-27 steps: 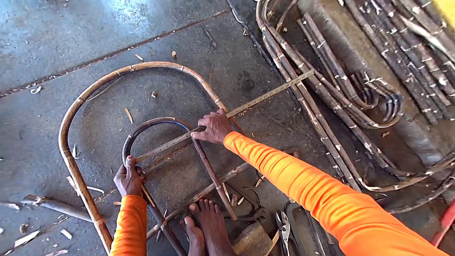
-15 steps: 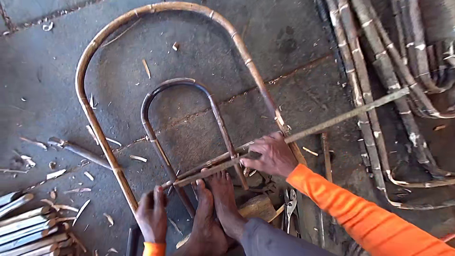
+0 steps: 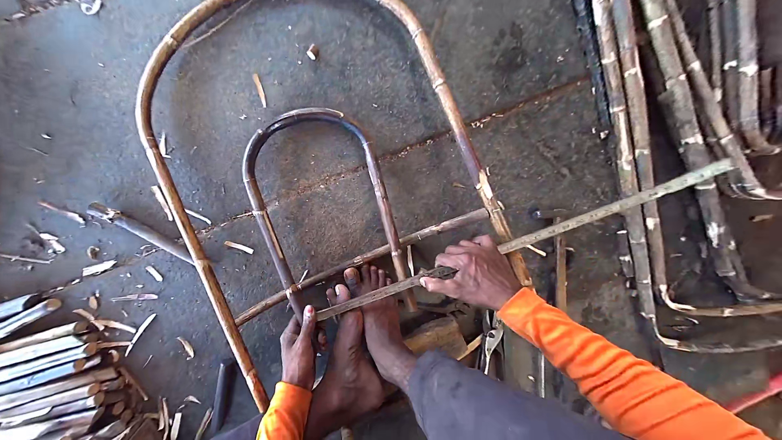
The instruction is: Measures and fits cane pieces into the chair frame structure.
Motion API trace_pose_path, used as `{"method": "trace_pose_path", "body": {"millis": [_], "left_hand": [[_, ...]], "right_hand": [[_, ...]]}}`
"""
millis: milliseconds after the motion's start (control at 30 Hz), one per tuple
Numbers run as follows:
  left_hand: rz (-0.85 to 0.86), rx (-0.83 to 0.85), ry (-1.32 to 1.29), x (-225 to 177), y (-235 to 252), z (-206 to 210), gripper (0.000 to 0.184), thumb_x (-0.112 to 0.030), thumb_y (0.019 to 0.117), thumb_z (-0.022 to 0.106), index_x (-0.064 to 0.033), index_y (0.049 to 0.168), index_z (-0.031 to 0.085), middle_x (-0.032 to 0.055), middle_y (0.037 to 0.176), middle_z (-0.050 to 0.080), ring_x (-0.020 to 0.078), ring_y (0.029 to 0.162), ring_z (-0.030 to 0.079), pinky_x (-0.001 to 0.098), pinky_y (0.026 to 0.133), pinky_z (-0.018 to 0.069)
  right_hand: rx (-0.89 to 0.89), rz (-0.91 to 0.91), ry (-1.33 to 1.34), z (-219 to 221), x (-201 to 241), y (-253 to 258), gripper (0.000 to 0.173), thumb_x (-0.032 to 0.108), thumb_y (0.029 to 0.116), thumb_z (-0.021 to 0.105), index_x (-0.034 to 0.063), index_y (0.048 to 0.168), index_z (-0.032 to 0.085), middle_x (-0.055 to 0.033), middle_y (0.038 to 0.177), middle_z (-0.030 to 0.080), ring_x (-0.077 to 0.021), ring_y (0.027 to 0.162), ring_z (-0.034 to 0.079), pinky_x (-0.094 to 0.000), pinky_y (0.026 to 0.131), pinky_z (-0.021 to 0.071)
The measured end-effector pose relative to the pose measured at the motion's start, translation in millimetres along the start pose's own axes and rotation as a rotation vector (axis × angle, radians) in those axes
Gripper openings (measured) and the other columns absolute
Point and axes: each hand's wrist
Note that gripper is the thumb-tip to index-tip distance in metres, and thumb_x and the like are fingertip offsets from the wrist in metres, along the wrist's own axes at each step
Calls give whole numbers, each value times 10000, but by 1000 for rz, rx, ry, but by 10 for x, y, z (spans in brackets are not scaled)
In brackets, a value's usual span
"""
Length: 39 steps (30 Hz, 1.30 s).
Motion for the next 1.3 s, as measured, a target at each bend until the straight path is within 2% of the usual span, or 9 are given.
{"method": "trace_pose_path", "body": {"millis": [33,567,700,800,867,1000,1133,1200,1300], "left_hand": [[-1,-12,9,-8,-1,16,354,-293,1095,494,25,1139,643,159,805,660,168,537,575,291,493,518],[-10,-80,-37,-80,68,154,274,-288,1107,463,-58,1002,568,41,622,496,120,423,459,249,387,436],[4,-70,-42,-78,62,134,293,-301,1107,465,-56,990,576,45,621,495,123,423,459,251,386,442],[13,-59,-32,-92,50,110,294,-296,1106,467,-57,975,577,41,622,491,122,427,452,250,391,436],[12,-53,-27,-99,42,104,299,-299,1106,467,-59,963,574,36,616,485,118,423,449,247,390,432],[-1,-76,-13,-96,36,118,291,-306,1105,472,-71,964,569,27,606,488,113,415,447,242,379,422],[15,-106,36,-198,22,74,290,-308,1102,483,-73,957,572,24,611,496,110,418,449,238,377,417],[32,-106,48,-217,34,38,284,-306,1098,495,-71,964,583,30,611,498,119,420,453,249,379,422],[25,-108,54,-197,72,-2,271,-319,1091,511,-83,988,597,27,599,486,123,414,447,254,375,414]], "right_hand": [[-187,-81,75,227,-128,25,603,742,867,538,186,709,710,-18,672,636,-206,694,623,-502,827,444],[-62,-8,157,247,-114,97,547,762,845,568,240,840,730,34,765,663,-172,790,621,-505,947,402],[-512,-129,315,324,41,-128,293,451,889,714,165,938,756,-19,1045,712,-237,1144,638,-579,1176,342],[-703,-116,565,523,317,-380,190,291,881,765,106,845,741,-32,980,720,-186,1010,676,-405,943,563],[-518,121,838,671,530,-520,252,310,871,798,82,944,719,3,969,700,-90,909,685,-291,797,613],[-50,448,1639,613,725,-474,513,166,856,826,134,1318,607,-75,1154,730,-239,939,735,-413,811,634],[-29,406,1800,589,639,-340,258,21,933,691,17,1189,666,-153,966,748,-250,729,719,-376,673,623],[6,372,1888,562,518,-263,277,8,945,669,-17,1219,639,-187,1003,724,-244,767,693,-358,681,595],[47,378,2015,527,446,-244,342,270,1074,498,12,1262,620,-195,1036,706,-225,823,693,-335,698,582]]}}
Point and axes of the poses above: each hand's wrist, its own y-axis towards the middle knuckle, its own z-axis out of the palm, x = y × z
